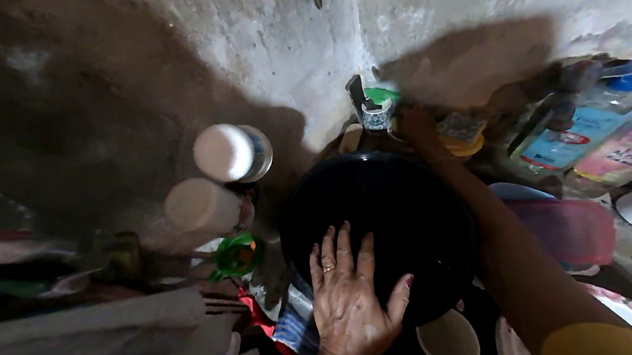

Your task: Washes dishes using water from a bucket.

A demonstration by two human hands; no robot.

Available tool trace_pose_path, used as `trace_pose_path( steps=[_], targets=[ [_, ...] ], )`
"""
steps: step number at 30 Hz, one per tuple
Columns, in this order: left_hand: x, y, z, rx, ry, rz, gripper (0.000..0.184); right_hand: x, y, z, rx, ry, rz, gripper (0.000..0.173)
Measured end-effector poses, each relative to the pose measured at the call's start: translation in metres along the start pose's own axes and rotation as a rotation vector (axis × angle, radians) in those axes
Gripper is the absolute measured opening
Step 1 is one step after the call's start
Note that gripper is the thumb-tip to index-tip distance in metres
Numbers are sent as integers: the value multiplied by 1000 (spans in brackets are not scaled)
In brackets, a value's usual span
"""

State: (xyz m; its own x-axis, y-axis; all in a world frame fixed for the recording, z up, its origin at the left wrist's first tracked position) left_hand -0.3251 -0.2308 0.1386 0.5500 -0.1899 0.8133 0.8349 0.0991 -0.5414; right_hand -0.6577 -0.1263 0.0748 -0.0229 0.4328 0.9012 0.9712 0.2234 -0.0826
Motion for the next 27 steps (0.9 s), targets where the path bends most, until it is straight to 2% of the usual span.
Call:
trace_pose_path(
  steps=[1,2,4,7,13,16,17,19,21,23,25,27],
  targets=[
    [0,0,-1,8,15,-8,70,-2,-15,10,65,-74,220,38],
    [0,0,-1,13,28,-17,69,-1,-27,15,105,-128,314,38],
    [0,-1,-2,19,45,-29,67,24,-26,8,135,-214,339,39],
    [1,2,-3,28,63,-18,64,78,1,-10,168,-331,408,38],
    [-13,15,-7,4,98,-73,64,176,77,-11,169,-458,558,37],
    [-15,12,-7,6,142,-128,64,210,124,-8,122,-491,571,33],
    [-13,13,-7,-12,177,-105,63,217,140,-6,142,-506,570,32],
    [-1,20,-8,-92,322,42,50,225,172,-3,205,-579,543,29],
    [21,41,-12,-199,566,221,31,224,211,0,229,-655,493,27],
    [36,74,-18,-237,660,318,23,215,250,3,221,-706,438,26],
    [37,107,-26,-199,617,254,21,196,284,12,168,-737,397,26],
    [20,134,-40,-120,488,29,23,177,309,22,130,-743,367,28]
  ],
)
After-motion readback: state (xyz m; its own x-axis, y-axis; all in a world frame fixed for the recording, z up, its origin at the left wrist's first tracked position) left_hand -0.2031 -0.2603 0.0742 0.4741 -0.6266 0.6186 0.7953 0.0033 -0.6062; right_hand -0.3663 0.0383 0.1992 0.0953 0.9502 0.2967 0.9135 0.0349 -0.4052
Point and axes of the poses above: each hand's wrist, its own y-axis away from the middle knuckle, its own x-axis out of the back of the hand, z = x × y, the point moved 10 cm from there along -y, towards the middle knuckle, and after that the axes turned 4 degrees about z, right-handed, at the moved point
